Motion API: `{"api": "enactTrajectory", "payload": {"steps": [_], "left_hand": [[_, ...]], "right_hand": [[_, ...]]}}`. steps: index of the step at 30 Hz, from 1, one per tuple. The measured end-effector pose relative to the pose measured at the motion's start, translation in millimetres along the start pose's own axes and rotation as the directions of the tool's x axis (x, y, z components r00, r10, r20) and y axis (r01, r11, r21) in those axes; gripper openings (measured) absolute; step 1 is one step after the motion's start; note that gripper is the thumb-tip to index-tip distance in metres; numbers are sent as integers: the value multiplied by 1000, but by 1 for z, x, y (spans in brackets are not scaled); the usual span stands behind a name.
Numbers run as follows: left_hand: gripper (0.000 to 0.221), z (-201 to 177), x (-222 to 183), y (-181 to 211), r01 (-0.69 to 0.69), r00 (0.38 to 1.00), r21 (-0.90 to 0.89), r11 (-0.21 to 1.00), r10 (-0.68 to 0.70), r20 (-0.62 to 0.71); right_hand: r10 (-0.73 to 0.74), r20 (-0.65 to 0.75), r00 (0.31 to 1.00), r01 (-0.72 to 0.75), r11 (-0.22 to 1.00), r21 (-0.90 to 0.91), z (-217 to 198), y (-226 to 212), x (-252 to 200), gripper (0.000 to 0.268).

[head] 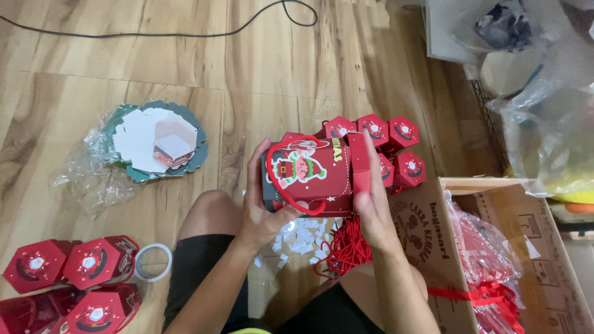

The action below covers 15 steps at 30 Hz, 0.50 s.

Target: The person assembles Christmas-themed gift boxes by folding the cardboard panels and threading red strings through precut holes to create handles by hand.

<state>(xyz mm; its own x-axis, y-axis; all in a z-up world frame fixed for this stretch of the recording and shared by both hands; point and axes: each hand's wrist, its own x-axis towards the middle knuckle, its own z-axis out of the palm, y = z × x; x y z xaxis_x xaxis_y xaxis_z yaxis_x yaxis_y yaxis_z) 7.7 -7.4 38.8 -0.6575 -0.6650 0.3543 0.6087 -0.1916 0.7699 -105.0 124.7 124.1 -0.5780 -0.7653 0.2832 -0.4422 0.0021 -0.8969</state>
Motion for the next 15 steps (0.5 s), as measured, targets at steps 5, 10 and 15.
{"api": "enactTrajectory", "payload": {"steps": [5, 10, 15], "left_hand": [[113, 4, 7, -5, -111, 992, 45, 993, 109, 58], [97, 19, 11, 16, 8, 1000, -33, 999, -7, 29], [82, 23, 13, 40, 202, 979, -152, 968, -194, 66]], "right_hand": [[84, 31, 996, -87, 991, 104, -9, 24, -11, 113], [-99, 33, 994, 98, 995, 34, -9, -2, -1, 120], [-300, 17, 954, 298, 937, -182, -9, -5, -6, 98]]}}
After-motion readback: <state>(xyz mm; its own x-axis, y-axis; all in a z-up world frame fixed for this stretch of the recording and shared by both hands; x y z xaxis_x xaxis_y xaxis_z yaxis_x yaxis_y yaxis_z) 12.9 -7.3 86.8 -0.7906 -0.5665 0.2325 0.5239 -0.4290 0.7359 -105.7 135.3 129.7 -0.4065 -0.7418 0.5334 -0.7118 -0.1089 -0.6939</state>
